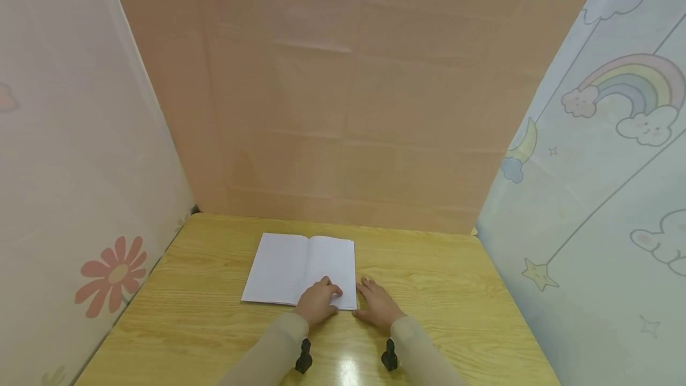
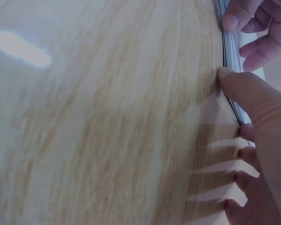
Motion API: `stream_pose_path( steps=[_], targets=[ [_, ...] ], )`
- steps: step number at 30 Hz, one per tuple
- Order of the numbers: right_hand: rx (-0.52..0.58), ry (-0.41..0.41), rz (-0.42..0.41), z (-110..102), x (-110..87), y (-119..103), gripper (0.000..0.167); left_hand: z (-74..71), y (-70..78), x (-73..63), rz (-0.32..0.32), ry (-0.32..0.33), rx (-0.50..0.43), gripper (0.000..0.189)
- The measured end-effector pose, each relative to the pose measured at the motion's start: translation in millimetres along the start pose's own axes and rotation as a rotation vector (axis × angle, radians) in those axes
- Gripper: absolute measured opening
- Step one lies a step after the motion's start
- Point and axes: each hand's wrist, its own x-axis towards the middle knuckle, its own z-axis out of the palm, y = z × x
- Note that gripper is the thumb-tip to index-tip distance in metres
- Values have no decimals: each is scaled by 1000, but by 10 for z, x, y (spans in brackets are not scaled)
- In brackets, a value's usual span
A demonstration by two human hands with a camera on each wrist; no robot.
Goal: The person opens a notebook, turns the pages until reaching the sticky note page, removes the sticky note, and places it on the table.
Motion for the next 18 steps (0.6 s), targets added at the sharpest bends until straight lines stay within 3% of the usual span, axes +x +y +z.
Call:
stream_pose_path(
  steps=[7, 18],
  targets=[
    [20, 6, -13, 1, 3, 7, 74, 1, 34, 31, 15, -29, 15, 26],
    [18, 8, -14, 3, 20, 20, 74, -30, 47, 57, -27, -39, -49, 22]
  ],
)
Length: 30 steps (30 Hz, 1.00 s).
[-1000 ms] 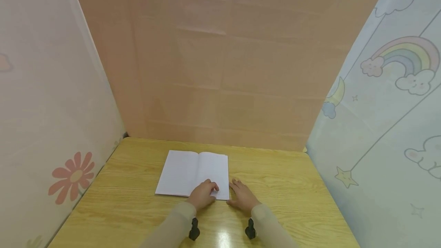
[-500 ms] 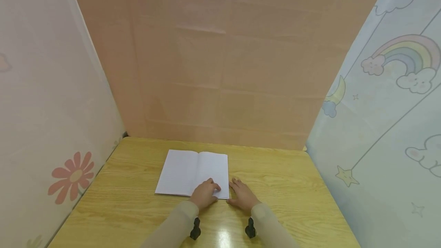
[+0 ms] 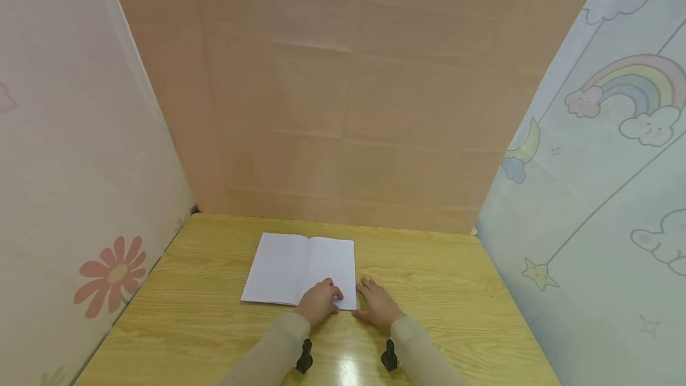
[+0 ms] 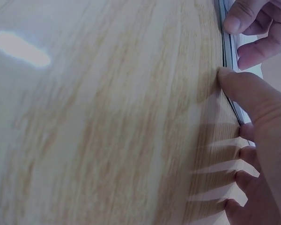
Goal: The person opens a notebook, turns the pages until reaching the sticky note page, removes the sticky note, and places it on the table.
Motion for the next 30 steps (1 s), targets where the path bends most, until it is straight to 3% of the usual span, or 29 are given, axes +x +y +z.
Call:
stream_pose_path(
  steps=[10, 16, 30],
  targets=[
    [7, -6, 6, -11, -6, -11, 74, -58, 1, -25, 44, -7, -8, 9],
    [10, -12, 11, -22, -12, -24, 74, -48, -11, -26, 40, 22, -17, 7],
    [21, -27, 39, -16, -7, -38, 76, -32, -21, -36, -61, 64, -177, 9]
  ],
)
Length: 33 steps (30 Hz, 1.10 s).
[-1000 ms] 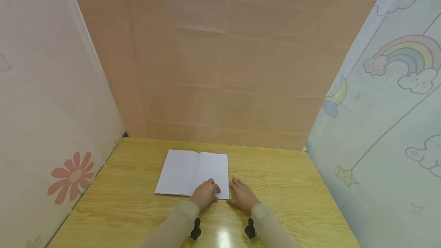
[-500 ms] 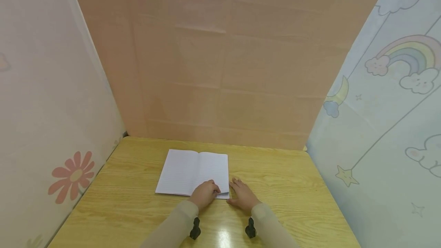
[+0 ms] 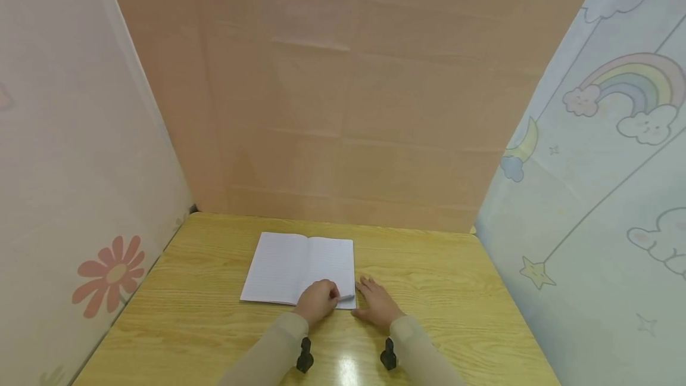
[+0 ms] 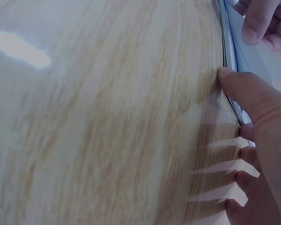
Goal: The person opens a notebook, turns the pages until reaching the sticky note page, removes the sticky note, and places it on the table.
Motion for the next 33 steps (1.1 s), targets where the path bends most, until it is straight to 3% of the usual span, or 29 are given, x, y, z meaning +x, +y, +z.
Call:
stream_pose_path(
  steps=[15, 26, 33],
  targets=[
    [-31, -4, -5, -31, 1, -29, 74, -5, -94, -38, -22, 17, -188, 13],
    [-30, 1, -8, -31, -14, -27, 74, -55, -74, -2, -26, 78, -203, 7],
    [-22, 10, -14, -49, -30, -37, 73, -163, -36, 25, -26, 114, -247, 34]
  ],
)
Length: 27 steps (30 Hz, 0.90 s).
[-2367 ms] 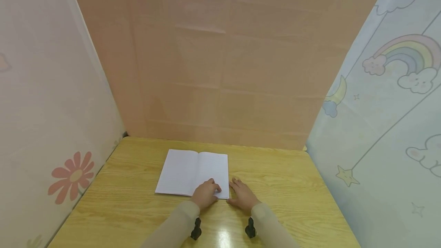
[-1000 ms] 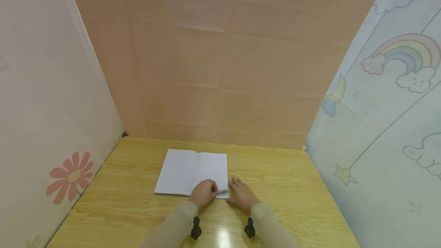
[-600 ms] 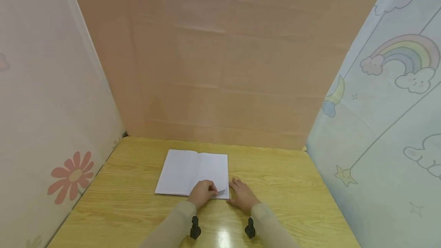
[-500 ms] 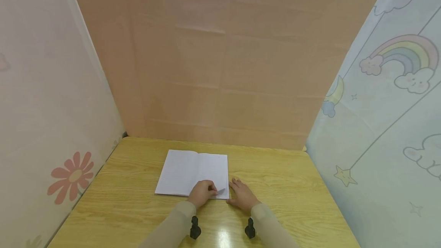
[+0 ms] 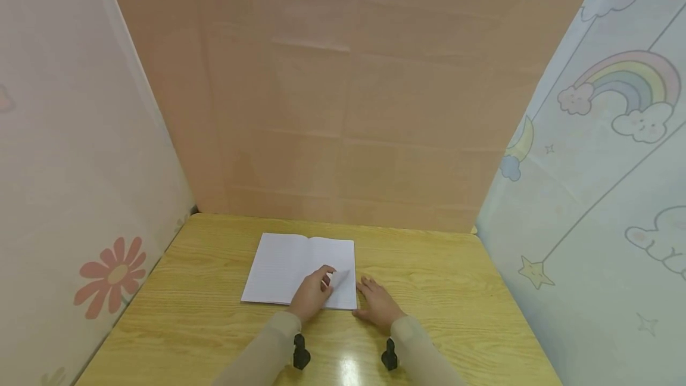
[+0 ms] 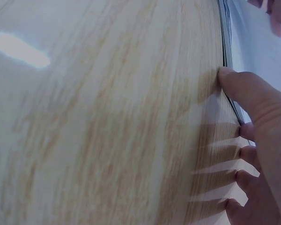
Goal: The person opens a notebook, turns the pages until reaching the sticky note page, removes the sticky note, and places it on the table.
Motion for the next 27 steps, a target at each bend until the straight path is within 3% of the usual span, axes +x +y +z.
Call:
stream_pose_path(
  steps=[6, 18, 27],
  targets=[
    [0, -2, 10, -21, -2, -23, 74, -82, 5, 11, 25, 58, -42, 51],
    [14, -19, 8, -33, -28, -46, 74, -362, -53, -56, -6, 173, -109, 30],
    [12, -25, 6, -20, -4, -41, 75, -691, -124, -129, -72, 335, -180, 25]
  ],
)
